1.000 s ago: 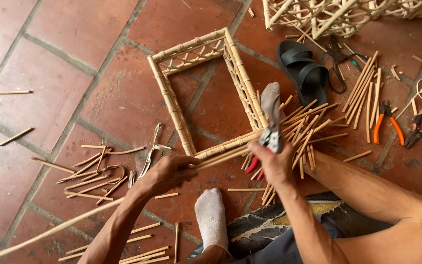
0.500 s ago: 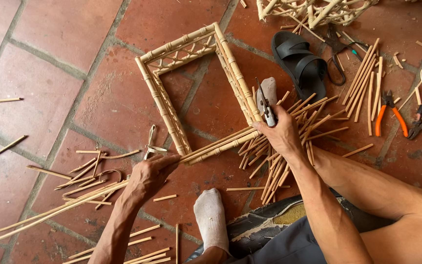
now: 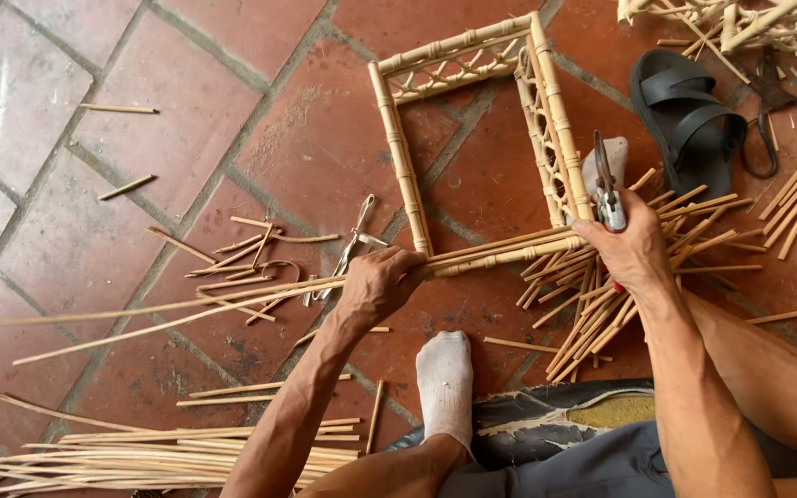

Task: The person sits on a tiled floor and weaves thin bamboo strips into a rectangular bamboo frame using pliers. They repeatedly insert strips, tighten them with the pliers, and trim excess lengths, gradually filling the frame's interior.

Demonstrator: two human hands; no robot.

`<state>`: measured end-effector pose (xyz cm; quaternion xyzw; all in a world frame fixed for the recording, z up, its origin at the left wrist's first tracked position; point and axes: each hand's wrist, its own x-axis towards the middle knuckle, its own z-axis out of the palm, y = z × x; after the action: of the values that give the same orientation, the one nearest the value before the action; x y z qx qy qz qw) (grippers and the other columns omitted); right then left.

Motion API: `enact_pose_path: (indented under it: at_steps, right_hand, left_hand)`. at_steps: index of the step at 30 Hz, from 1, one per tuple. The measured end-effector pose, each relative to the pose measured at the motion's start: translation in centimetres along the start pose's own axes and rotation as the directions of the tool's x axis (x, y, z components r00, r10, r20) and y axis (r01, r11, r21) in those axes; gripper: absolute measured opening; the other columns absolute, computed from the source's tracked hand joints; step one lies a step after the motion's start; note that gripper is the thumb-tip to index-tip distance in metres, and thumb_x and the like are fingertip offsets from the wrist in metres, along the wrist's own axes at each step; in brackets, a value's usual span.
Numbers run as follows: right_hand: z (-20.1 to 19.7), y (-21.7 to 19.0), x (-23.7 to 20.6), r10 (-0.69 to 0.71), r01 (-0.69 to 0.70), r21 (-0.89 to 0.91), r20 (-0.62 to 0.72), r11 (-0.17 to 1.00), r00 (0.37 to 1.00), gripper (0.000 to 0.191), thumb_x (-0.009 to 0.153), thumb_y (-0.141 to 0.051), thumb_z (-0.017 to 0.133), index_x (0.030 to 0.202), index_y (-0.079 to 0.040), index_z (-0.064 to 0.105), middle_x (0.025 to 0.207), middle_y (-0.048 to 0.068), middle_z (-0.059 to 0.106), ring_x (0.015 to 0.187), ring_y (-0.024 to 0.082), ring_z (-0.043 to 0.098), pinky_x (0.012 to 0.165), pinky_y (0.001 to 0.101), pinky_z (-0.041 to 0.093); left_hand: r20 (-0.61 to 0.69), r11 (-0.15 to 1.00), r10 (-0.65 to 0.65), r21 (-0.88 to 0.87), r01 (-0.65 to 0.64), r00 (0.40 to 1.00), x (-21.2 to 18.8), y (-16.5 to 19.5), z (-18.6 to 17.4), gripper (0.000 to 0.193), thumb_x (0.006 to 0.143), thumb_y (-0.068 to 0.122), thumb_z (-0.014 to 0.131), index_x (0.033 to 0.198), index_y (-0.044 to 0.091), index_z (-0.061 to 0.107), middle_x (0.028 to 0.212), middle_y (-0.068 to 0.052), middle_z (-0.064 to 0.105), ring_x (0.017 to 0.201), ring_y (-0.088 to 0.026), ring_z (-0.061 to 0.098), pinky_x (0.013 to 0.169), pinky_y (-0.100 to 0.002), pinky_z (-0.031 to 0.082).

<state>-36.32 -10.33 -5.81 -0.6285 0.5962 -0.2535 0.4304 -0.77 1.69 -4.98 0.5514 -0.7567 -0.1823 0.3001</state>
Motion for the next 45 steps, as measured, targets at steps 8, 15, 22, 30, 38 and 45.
enact_pose_path:
  at_steps: [8, 15, 22, 30, 38, 45]
  right_hand:
    - [0.7, 0.7, -0.4, -0.004, 0.003, -0.044, -0.031, 0.999, 1.0, 0.031, 0.092, -0.023, 0.079, 0.111, -0.003, 0.066, 0.084, 0.005, 0.058, 0.075, 0.02, 0.059, 0.072, 0.0403, 0.055]
    - [1.1, 0.1, -1.5, -0.145, 0.118, -0.158, -0.17, 0.98, 0.975, 0.021, 0.097, -0.017, 0.072, 0.109, -0.001, 0.063, 0.087, 0.005, 0.06, 0.071, 0.017, 0.059, 0.064, 0.036, 0.055]
    - [3.4, 1.2, -13.8, 0.051, -0.035, 0.173, -0.089, 0.984, 0.995, 0.035, 0.091, -0.008, 0.067, 0.126, -0.012, 0.066, 0.066, 0.001, 0.061, 0.044, 0.01, 0.055, 0.036, 0.0259, 0.049]
    - [4.3, 0.1, -16.3, 0.05, -0.051, 0.025, 0.042, 0.998, 0.998, 0.064, 0.088, -0.002, 0.065, 0.148, -0.003, 0.044, 0.074, 0.004, 0.056, 0.053, 0.012, 0.051, 0.043, 0.0321, 0.049]
    - [4.2, 3.2, -16.6, -0.016, 0.046, 0.133, -0.22, 0.99, 0.975, 0.016, 0.094, -0.012, 0.071, 0.1, -0.002, 0.061, 0.071, 0.006, 0.057, 0.051, 0.017, 0.049, 0.043, 0.0364, 0.048]
    - [0.2, 2.7, -14.6, 0.106, -0.081, 0.702, 0.007, 0.708, 0.994, 0.03, 0.09, -0.027, 0.073, 0.105, -0.001, 0.068, 0.08, 0.009, 0.074, 0.057, 0.019, 0.073, 0.047, 0.0315, 0.063]
  left_hand:
    - [0.03, 0.998, -0.002, 0.068, 0.0, 1.0, -0.8, -1.2, 0.7, 0.021, 0.095, 0.03, 0.073, 0.096, 0.009, 0.076, 0.075, -0.002, 0.071, 0.059, -0.014, 0.065, 0.05, -0.031, 0.052]
    - [0.098, 0.992, -0.096, 0.09, 0.087, 0.991, -0.5, -0.5, 0.4, 0.019, 0.094, 0.029, 0.075, 0.092, 0.009, 0.076, 0.073, -0.001, 0.072, 0.053, -0.013, 0.064, 0.045, -0.03, 0.05]
    - [-0.219, 0.998, -0.059, 0.024, 0.065, 0.974, 2.7, 5.6, 1.7, 0.011, 0.086, 0.018, 0.08, 0.087, 0.01, 0.072, 0.073, -0.003, 0.072, 0.062, -0.015, 0.07, 0.055, -0.03, 0.056]
    - [-0.042, 0.994, 0.112, 0.006, -0.112, 0.993, 6.6, 14.1, 8.7, 0.01, 0.09, 0.021, 0.078, 0.091, 0.012, 0.075, 0.08, -0.001, 0.076, 0.055, -0.009, 0.065, 0.037, -0.026, 0.042]
    - [0.093, 0.992, 0.123, -0.022, -0.122, 0.988, 6.4, 14.3, 12.7, 0.013, 0.094, 0.025, 0.076, 0.094, 0.012, 0.076, 0.073, 0.0, 0.071, 0.047, -0.009, 0.055, 0.036, -0.027, 0.04]
    - [0.322, 0.981, 0.108, -0.186, -0.049, 0.941, 5.0, 15.0, 11.7, 0.014, 0.1, 0.015, 0.068, 0.106, 0.005, 0.076, 0.079, -0.009, 0.072, 0.052, -0.014, 0.062, 0.038, -0.028, 0.052]
